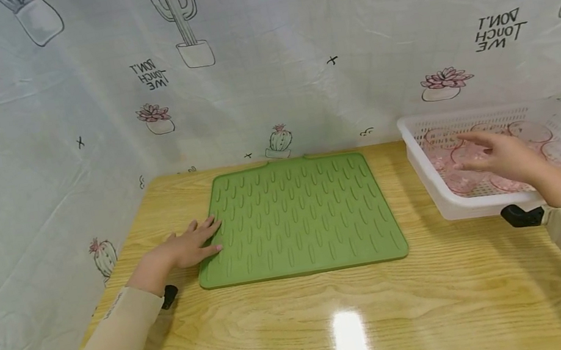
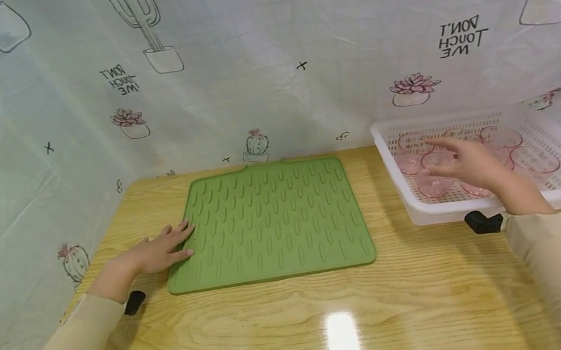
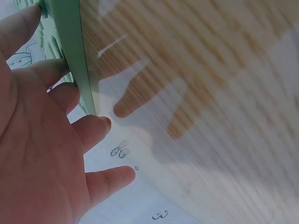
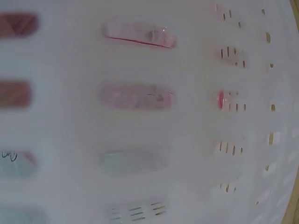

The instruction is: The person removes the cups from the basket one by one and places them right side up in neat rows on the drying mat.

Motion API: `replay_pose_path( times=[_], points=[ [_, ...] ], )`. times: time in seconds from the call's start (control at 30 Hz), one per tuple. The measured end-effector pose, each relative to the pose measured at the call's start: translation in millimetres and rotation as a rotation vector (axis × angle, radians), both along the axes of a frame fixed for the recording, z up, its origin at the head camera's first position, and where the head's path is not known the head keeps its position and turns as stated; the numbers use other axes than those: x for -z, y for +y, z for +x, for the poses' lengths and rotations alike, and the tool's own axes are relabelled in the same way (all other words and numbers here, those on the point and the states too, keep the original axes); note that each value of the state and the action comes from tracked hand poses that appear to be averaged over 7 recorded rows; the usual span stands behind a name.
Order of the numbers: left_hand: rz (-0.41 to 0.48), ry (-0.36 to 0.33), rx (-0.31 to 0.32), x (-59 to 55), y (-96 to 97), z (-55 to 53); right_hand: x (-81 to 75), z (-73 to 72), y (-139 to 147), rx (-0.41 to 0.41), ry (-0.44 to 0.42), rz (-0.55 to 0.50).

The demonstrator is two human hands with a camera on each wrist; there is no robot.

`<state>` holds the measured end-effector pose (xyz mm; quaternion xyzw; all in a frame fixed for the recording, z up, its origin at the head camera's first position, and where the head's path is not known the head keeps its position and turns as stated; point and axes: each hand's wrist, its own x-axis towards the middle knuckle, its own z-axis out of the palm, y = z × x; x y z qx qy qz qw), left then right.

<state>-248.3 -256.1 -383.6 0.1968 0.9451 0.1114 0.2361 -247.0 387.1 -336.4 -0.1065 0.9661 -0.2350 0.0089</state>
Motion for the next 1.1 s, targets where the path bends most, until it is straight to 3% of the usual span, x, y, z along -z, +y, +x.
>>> replay_pose_path(
  times=[0.27,0.67,1.1],
  points=[
    [-0.006,0.006,0.002,0.7,2.0,0.3,3.2,-2.9,8.6,0.016,-0.021,-0.002],
    [0.011,-0.004,-0.002,0.4,2.4,2.1,5.2,-8.8,7.1,0.022,-0.123,-0.027],
    [0.003,0.015,0.002,0.6,1.1,1.8,14.2,-10.9,8.6,-0.023,-0.199,-0.076]
  ],
)
